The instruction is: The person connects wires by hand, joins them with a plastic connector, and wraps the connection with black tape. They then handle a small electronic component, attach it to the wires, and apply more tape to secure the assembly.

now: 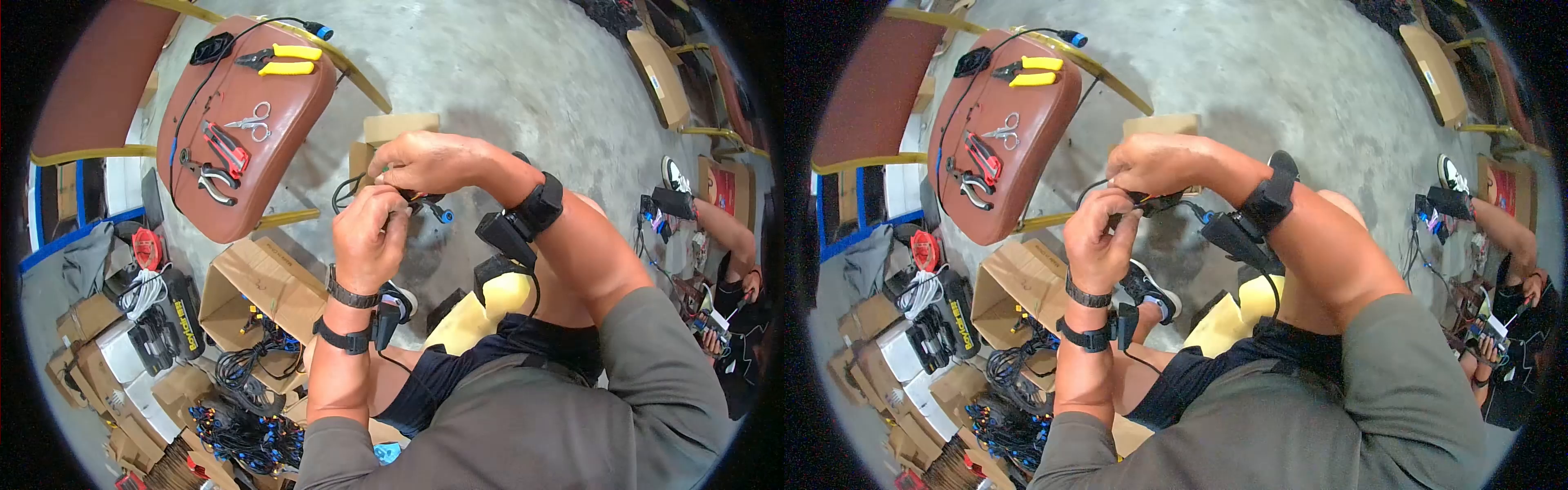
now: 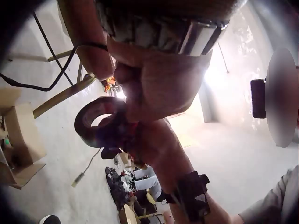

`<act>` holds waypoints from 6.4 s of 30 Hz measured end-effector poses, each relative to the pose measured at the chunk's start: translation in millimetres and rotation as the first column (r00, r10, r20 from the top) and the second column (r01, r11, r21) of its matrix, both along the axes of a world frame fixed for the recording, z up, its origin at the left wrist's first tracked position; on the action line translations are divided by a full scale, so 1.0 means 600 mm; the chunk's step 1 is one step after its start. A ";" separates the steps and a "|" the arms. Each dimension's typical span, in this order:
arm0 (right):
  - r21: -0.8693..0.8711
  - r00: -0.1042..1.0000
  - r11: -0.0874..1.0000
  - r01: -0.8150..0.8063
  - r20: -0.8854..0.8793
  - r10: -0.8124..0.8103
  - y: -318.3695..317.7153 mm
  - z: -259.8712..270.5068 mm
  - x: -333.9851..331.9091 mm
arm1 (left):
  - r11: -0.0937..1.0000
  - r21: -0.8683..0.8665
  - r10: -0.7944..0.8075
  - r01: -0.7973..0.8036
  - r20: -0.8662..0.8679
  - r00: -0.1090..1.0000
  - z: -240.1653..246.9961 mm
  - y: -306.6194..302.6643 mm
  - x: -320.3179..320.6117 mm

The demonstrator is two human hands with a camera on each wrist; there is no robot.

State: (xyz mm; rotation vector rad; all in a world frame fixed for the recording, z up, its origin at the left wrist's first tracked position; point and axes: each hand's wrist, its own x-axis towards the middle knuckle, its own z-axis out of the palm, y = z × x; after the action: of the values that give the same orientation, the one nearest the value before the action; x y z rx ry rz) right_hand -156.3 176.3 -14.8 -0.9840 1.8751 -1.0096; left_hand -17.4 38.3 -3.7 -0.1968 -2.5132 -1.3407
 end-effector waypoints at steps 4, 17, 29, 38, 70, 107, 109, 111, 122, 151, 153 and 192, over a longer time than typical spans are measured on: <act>-0.039 0.989 0.993 0.113 0.104 -0.109 0.002 0.012 -0.004 | 0.992 0.049 0.117 -0.120 0.056 0.992 0.015 0.004 0.003; -0.238 0.910 0.927 0.291 0.368 -0.191 0.005 0.026 0.006 | 0.814 0.449 0.208 -0.367 0.364 0.908 -0.009 -0.006 0.009; -0.393 0.957 0.882 0.261 0.225 -0.183 0.009 0.048 0.020 | 0.752 0.513 0.223 -0.414 0.393 0.892 -0.027 -0.042 -0.003; -0.273 0.980 0.947 0.171 0.146 -0.135 0.023 0.031 0.014 | 0.665 0.590 0.218 -0.458 0.433 0.875 -0.016 -0.065 -0.008; -0.330 0.967 0.929 0.167 -0.128 -0.219 -0.029 -0.020 0.055 | 0.518 0.715 0.246 -0.469 0.401 0.882 0.005 -0.042 -0.006; 0.128 0.943 0.982 -0.141 -0.285 0.173 0.013 0.007 0.041 | 0.980 -0.200 0.000 0.005 0.021 1.000 0.018 0.027 0.053; 0.051 0.944 0.969 -0.244 -0.218 0.249 0.007 -0.017 0.045 | 0.970 -0.243 -0.014 0.015 0.009 1.000 0.016 0.028 0.059; -0.069 0.995 0.995 -0.072 -0.075 0.067 0.007 -0.029 0.057 | 0.977 -0.213 -0.024 0.018 -0.029 0.999 0.016 0.028 0.062; -0.233 0.921 0.938 0.255 0.353 -0.163 0.005 -0.017 0.058 | 0.985 -0.003 0.173 -0.173 0.077 0.982 0.026 0.010 0.071; -0.371 0.834 0.820 0.437 0.509 -0.214 0.002 0.024 0.051 | 0.849 0.347 0.179 -0.398 0.520 0.835 -0.003 -0.019 0.054; -0.395 0.867 0.823 0.409 0.450 -0.214 0.008 0.035 0.052 | 0.843 0.345 0.190 -0.412 0.525 0.829 -0.005 -0.023 0.052; -0.151 0.971 0.967 0.206 0.153 -0.183 -0.002 0.015 0.071 | 0.494 0.736 0.309 -0.463 0.349 0.885 -0.001 -0.003 0.043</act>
State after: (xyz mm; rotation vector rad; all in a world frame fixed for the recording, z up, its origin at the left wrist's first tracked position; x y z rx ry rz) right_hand -113.4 175.0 -5.8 -0.8105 1.8204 -1.3353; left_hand 8.2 36.2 -4.5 0.6789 -1.6002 -2.1604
